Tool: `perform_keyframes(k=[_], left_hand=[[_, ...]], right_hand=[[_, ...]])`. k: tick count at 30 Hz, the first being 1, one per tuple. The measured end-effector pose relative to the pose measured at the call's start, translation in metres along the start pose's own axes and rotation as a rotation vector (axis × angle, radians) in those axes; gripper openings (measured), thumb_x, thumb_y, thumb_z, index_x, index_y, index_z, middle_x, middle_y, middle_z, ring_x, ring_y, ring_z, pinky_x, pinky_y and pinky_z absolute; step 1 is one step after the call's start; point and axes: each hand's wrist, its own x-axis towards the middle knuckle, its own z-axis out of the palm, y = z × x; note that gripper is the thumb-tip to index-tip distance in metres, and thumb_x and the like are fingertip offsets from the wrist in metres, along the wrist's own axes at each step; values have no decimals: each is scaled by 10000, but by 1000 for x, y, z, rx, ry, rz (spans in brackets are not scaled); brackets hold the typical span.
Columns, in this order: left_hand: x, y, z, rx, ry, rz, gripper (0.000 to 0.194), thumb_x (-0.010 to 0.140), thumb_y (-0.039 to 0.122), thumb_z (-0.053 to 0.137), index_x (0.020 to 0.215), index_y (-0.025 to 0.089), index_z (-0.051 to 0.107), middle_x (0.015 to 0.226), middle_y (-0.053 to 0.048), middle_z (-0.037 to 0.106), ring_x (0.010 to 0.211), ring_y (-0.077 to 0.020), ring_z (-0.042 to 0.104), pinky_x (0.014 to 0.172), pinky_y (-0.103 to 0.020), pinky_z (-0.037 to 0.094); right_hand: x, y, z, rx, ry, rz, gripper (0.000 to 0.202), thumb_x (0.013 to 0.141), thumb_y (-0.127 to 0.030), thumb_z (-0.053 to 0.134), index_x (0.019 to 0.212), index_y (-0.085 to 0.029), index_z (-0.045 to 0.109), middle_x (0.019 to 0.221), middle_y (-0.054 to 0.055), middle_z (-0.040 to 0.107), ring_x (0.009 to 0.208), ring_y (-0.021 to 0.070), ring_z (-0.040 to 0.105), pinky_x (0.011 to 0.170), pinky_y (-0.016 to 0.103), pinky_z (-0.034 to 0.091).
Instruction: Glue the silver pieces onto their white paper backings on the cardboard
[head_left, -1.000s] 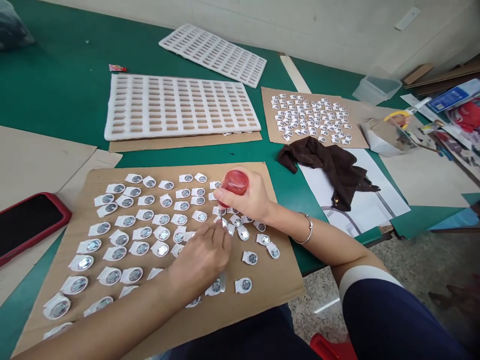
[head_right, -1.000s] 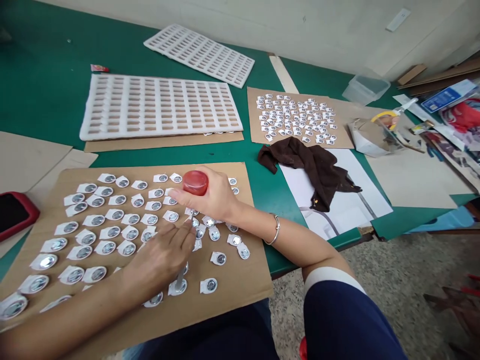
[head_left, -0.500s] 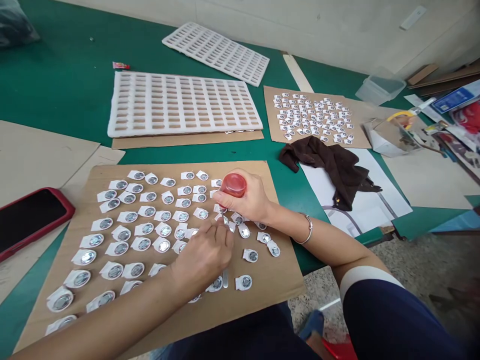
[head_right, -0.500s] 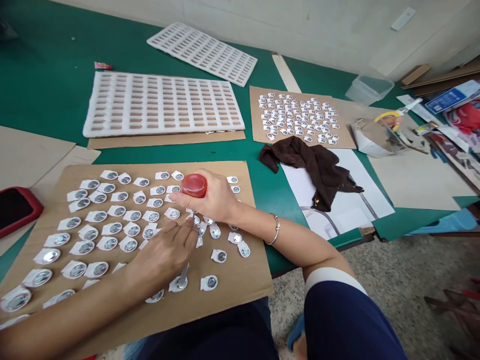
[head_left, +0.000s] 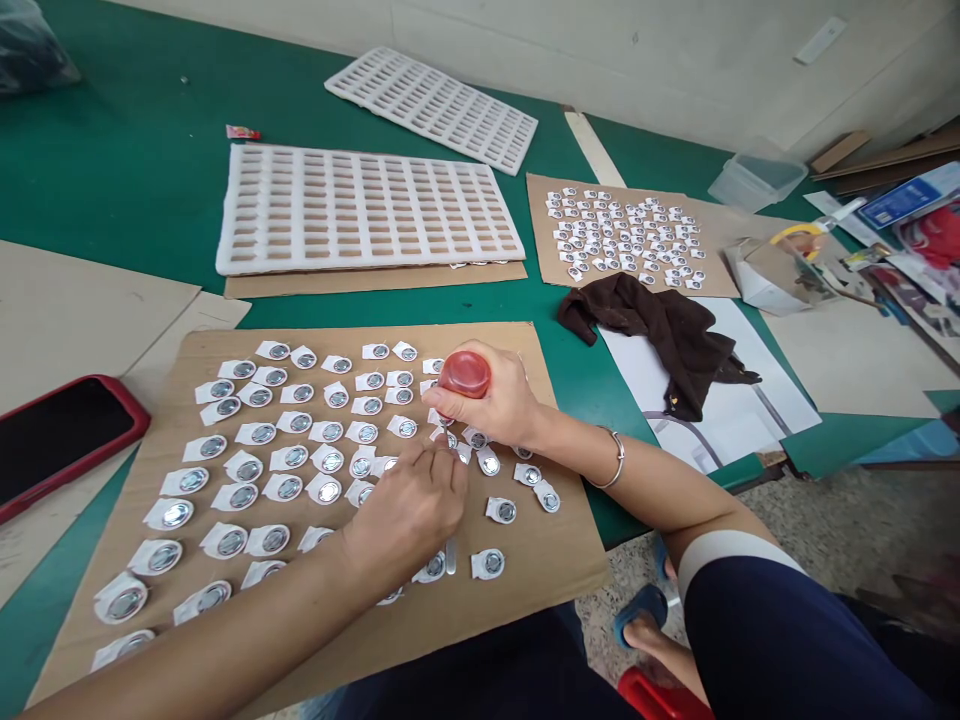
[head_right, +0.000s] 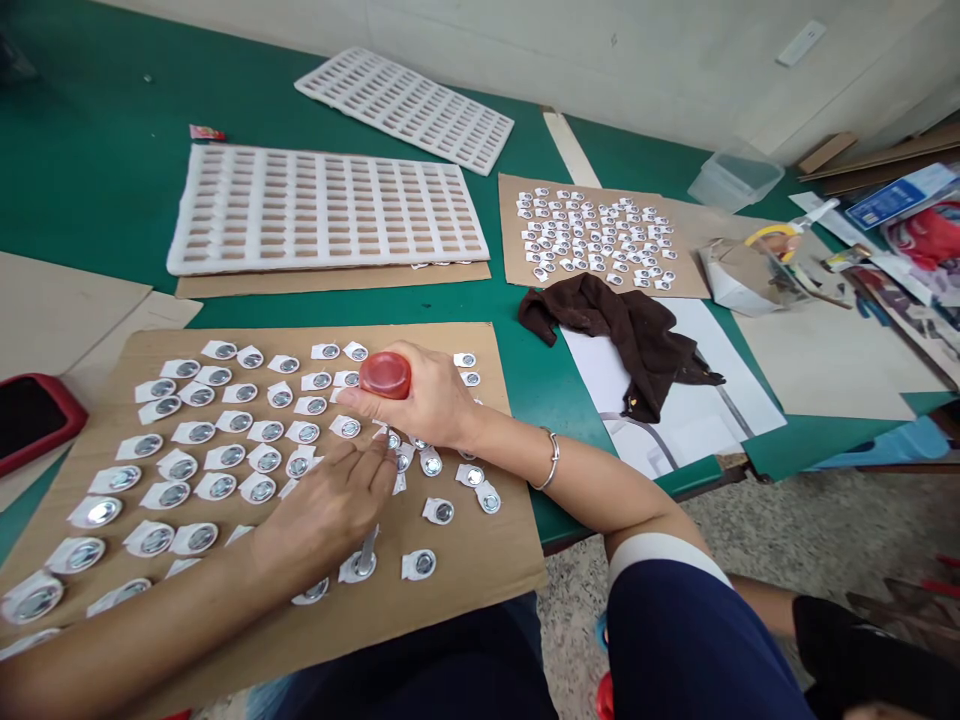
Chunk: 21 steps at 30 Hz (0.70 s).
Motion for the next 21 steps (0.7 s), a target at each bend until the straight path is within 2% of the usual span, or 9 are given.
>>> perform_keyframes(k=[6,13,21], left_hand=[[3,-1,-3,-22,-26,-6,329,744,-112,371,692,93,622,554,-73,583,593,-229,619,715,-374,536],[1,0,-2,-16,-17,-6,326,744,-107,372,758,62,651,643,-113,635,643,-230,621,760,-384,523],[0,0,-1,-15,-2,5,327,744,-106,370,811,10,668,740,-190,679,650,-243,634,715,-379,521]], right_hand=[[-1,0,0,14,5,-11,343,706,-497,758,786,-214,582,757,-7,671,683,138,603,661,288,489],[-1,1,2,12,30,4,352,692,-503,766,790,-210,597,745,-10,668,656,131,587,653,290,494],[-1,1,2,16,31,-14,331,694,-476,772,782,-213,593,732,-16,662,650,125,585,638,278,494]])
